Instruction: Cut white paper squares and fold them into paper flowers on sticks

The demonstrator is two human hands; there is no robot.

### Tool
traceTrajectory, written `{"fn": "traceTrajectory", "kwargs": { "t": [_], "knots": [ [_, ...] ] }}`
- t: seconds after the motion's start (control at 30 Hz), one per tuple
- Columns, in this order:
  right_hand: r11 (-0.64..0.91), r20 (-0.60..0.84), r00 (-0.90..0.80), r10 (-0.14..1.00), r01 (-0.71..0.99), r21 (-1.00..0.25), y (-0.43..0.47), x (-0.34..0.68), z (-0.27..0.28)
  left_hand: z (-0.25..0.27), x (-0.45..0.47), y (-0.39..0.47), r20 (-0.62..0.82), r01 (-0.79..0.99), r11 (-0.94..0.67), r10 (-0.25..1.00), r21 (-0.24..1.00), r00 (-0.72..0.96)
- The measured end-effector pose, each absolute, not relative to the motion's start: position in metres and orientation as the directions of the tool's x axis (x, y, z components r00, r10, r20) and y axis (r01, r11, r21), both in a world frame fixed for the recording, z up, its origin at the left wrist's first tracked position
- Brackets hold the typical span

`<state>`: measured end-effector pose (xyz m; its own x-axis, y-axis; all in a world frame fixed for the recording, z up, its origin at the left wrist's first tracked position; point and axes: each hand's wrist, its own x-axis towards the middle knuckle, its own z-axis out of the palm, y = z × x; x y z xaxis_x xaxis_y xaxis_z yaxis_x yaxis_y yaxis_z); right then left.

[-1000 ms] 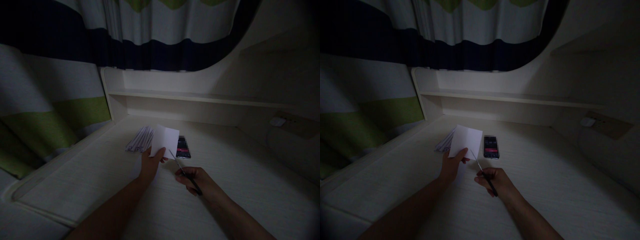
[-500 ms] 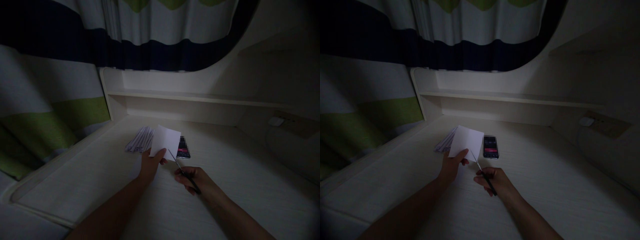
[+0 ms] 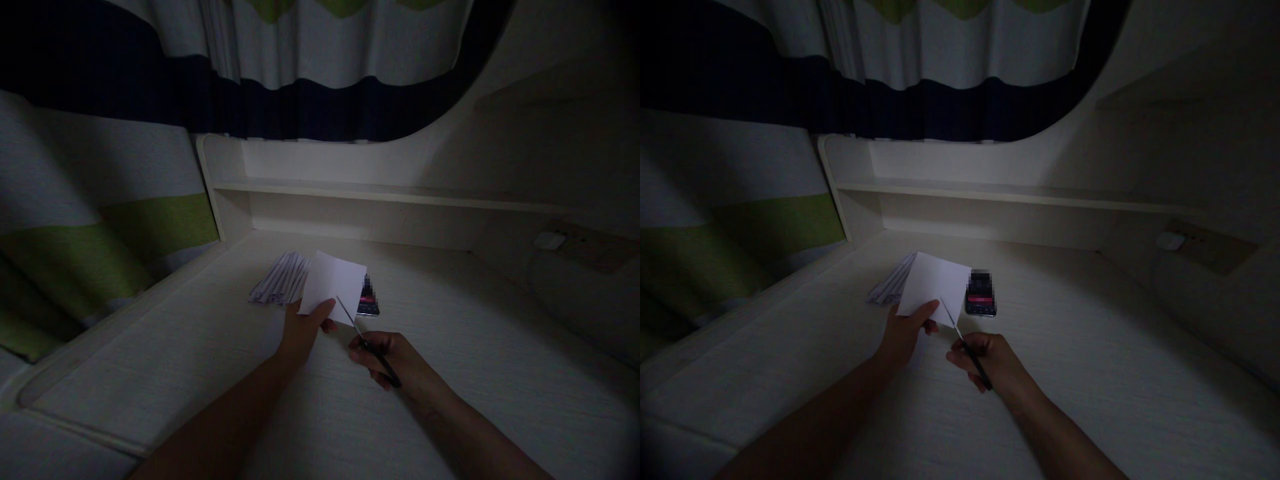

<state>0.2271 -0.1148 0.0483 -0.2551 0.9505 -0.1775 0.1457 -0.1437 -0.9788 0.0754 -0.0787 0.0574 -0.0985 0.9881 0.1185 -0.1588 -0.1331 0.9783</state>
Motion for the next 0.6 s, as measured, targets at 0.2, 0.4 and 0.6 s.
{"fn": "traceTrajectory", "kwargs": {
  "t": [0.2,0.4,0.6],
  "knots": [
    [-0.130,-0.168,-0.255,0.952,0.160,-0.978,-0.1136,0.2261,0.0459,0.0536,0.0753,-0.0765,0.118,-0.178,-0.130,0.990,0.975,-0.076],
    [-0.114,-0.157,-0.266,0.951,0.169,-0.979,-0.1134,0.2267,0.0451,0.0505,0.0752,-0.0747,0.130,-0.188,-0.140,0.990,0.972,-0.061],
    [-0.112,-0.159,-0.251,0.955,0.193,-0.975,-0.1143,0.2252,0.0491,0.0533,0.0752,-0.0759,0.106,-0.203,-0.116,0.993,0.972,-0.059]
  ]
}}
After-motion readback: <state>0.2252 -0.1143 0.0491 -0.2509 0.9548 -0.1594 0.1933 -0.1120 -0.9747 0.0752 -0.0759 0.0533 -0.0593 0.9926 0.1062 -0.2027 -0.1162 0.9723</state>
